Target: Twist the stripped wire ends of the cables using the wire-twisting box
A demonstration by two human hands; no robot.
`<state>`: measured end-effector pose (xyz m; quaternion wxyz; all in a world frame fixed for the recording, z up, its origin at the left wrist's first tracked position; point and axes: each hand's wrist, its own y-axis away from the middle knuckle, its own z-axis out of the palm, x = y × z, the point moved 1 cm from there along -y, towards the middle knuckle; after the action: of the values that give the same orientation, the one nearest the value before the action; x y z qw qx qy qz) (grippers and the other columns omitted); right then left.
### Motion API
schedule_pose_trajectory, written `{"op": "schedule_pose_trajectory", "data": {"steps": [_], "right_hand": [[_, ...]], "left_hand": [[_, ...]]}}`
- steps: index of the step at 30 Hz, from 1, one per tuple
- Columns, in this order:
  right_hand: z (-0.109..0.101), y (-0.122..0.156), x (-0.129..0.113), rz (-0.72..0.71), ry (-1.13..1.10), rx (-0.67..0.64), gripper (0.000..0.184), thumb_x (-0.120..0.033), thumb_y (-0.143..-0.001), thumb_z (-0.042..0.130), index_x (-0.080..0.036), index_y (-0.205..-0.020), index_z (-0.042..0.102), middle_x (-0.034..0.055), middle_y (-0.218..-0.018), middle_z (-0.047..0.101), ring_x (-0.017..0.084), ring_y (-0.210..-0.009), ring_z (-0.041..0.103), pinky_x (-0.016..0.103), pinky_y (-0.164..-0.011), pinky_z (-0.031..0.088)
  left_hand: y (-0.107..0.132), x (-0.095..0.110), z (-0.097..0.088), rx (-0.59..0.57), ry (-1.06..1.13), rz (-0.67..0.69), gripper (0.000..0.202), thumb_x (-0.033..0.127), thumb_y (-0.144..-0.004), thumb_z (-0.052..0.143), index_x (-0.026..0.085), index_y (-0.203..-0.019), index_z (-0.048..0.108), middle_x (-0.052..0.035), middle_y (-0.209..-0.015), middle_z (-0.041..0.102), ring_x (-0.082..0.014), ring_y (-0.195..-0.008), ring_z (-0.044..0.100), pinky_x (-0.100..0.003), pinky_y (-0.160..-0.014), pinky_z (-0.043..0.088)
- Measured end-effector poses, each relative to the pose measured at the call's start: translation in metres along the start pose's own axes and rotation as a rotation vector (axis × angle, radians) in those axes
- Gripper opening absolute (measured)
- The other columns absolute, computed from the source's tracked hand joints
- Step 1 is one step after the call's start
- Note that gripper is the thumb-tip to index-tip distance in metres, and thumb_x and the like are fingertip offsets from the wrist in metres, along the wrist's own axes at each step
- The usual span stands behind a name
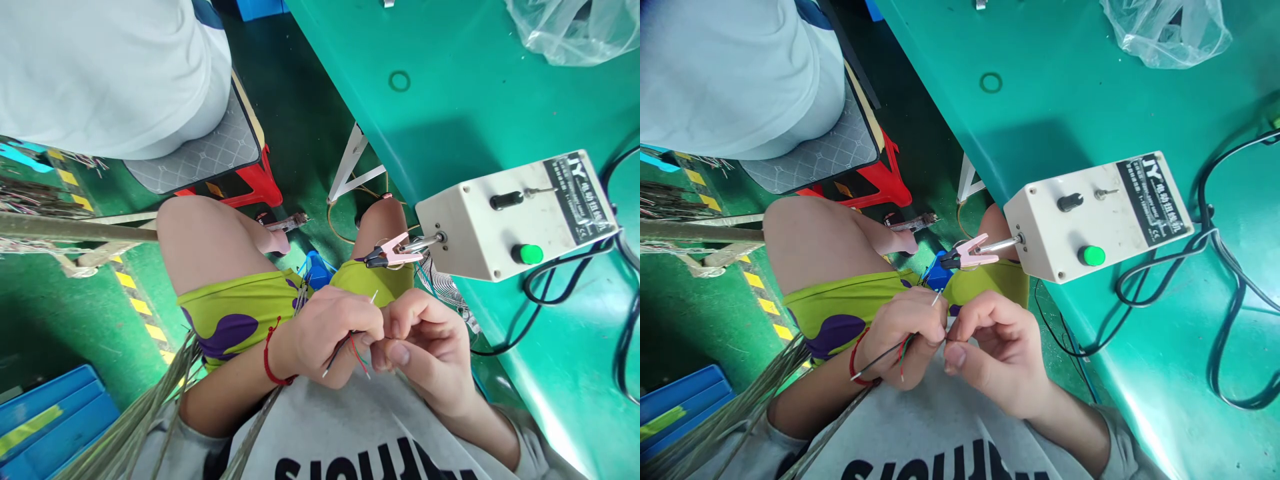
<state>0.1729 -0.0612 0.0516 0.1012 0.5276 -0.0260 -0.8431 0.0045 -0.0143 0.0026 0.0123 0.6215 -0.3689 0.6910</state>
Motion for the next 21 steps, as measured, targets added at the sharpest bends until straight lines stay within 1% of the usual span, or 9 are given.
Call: {"op": "schedule_pose_trajectory", "data": {"steps": [3,6,9,11,14,17,19,21], "right_hand": [[-0.001,0.0,0.002,-0.021,0.023,0.012,0.013,-0.019,-0.107,0.086,-0.027,-0.101,0.077,-0.001,-0.073,0.081,0.015,-0.054,0.067,0.026,-0.052,0.051],[-0.002,-0.002,0.006,-0.06,0.038,-0.007,0.015,-0.021,-0.108,0.086,-0.028,-0.1,0.074,-0.0008,-0.069,0.083,0.016,-0.048,0.068,0.026,-0.048,0.053],[-0.002,-0.003,0.013,-0.118,0.042,-0.018,0.017,-0.025,-0.109,0.085,-0.029,-0.099,0.071,-0.0018,-0.066,0.083,0.016,-0.043,0.069,0.025,-0.044,0.056],[-0.003,-0.004,0.019,-0.173,0.062,-0.012,0.02,-0.029,-0.109,0.086,-0.029,-0.098,0.069,-0.0027,-0.064,0.082,0.016,-0.039,0.068,0.023,-0.039,0.054],[-0.002,-0.006,0.028,-0.246,0.09,0.005,0.026,-0.035,-0.108,0.086,-0.03,-0.096,0.063,-0.0042,-0.059,0.079,0.015,-0.032,0.063,0.02,-0.03,0.048],[0.002,-0.01,0.033,-0.309,0.032,-0.011,0.03,-0.037,-0.111,0.081,-0.031,-0.095,0.057,-0.0058,-0.056,0.076,0.014,-0.027,0.058,0.018,-0.027,0.044],[0.005,-0.013,0.033,-0.34,-0.025,-0.045,0.028,-0.034,-0.112,0.078,-0.031,-0.096,0.055,-0.0053,-0.06,0.078,0.014,-0.029,0.061,0.018,-0.029,0.047],[0.007,-0.013,0.034,-0.317,-0.068,-0.074,0.025,-0.031,-0.113,0.077,-0.031,-0.098,0.056,-0.0038,-0.067,0.083,0.015,-0.035,0.066,0.018,-0.032,0.05]], "left_hand": [[-0.005,0.004,0.0,0.058,0.066,-0.018,0.016,0.027,-0.119,0.06,0.025,-0.103,0.056,0.0053,-0.071,0.068,-0.0112,-0.055,0.059,-0.027,-0.061,0.044],[-0.01,0.007,0.001,0.109,0.099,0.01,0.014,0.029,-0.12,0.062,0.025,-0.108,0.059,0.0051,-0.072,0.073,-0.0113,-0.061,0.067,-0.024,-0.063,0.048],[-0.011,0.007,0.003,0.117,0.118,0.012,0.013,0.027,-0.121,0.063,0.025,-0.109,0.06,0.0055,-0.072,0.076,-0.0107,-0.064,0.07,-0.022,-0.065,0.051],[-0.01,0.007,0.005,0.129,0.143,-0.013,0.014,0.027,-0.122,0.062,0.024,-0.108,0.061,0.0053,-0.071,0.076,-0.01,-0.063,0.071,-0.021,-0.066,0.051],[-0.005,0.006,0.008,0.162,0.162,-0.052,0.017,0.031,-0.122,0.063,0.023,-0.107,0.064,0.0035,-0.074,0.074,-0.0095,-0.061,0.069,-0.02,-0.063,0.051],[0.001,0.003,0.01,0.226,0.168,-0.111,0.018,0.034,-0.121,0.067,0.023,-0.107,0.067,0.0029,-0.076,0.073,-0.0092,-0.058,0.065,-0.02,-0.059,0.05],[0.004,0.001,0.009,0.297,0.18,-0.147,0.018,0.037,-0.119,0.07,0.022,-0.108,0.069,0.0031,-0.077,0.072,-0.009,-0.057,0.063,-0.02,-0.059,0.051],[0.006,-0.001,0.008,0.341,0.181,-0.156,0.018,0.038,-0.117,0.073,0.022,-0.109,0.071,0.0031,-0.077,0.072,-0.0089,-0.057,0.062,-0.02,-0.058,0.051]]}}
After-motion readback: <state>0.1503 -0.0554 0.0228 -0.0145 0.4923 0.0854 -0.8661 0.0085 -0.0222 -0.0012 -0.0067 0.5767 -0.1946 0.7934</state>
